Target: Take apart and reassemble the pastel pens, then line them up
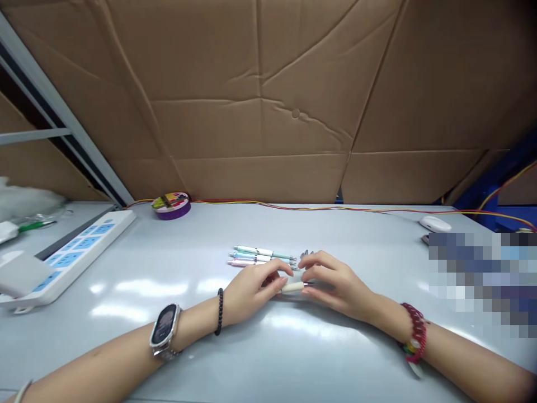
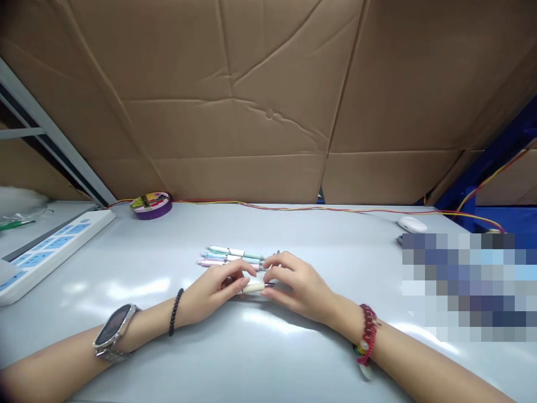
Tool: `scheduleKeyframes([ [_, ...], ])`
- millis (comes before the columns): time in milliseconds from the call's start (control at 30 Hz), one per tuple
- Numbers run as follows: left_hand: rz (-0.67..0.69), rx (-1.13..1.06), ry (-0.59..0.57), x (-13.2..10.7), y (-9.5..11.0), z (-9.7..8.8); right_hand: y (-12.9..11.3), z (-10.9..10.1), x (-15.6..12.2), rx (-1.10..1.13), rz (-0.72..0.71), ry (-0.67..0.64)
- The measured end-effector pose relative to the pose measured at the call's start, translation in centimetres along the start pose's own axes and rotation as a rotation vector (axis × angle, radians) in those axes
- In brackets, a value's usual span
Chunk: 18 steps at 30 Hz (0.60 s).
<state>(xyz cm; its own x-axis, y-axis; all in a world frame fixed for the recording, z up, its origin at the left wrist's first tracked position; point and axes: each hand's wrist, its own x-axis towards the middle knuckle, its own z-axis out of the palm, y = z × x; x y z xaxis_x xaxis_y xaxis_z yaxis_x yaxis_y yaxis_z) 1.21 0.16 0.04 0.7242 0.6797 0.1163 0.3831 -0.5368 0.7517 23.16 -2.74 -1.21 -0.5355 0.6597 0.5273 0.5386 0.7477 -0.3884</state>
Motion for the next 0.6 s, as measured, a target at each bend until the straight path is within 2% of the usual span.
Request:
scheduleKeyframes([
  [433, 0.025, 0.028, -0.005, -0.04, -0.11, 0.06, -0.16, 0.24, 0.19, -0.036, -0.069, 0.024],
  [600, 0.037, 0.076, -0.011, -0.06, -0.15, 0.12, 0.11, 0.52, 0.16, -0.072, -0.056, 0.032],
])
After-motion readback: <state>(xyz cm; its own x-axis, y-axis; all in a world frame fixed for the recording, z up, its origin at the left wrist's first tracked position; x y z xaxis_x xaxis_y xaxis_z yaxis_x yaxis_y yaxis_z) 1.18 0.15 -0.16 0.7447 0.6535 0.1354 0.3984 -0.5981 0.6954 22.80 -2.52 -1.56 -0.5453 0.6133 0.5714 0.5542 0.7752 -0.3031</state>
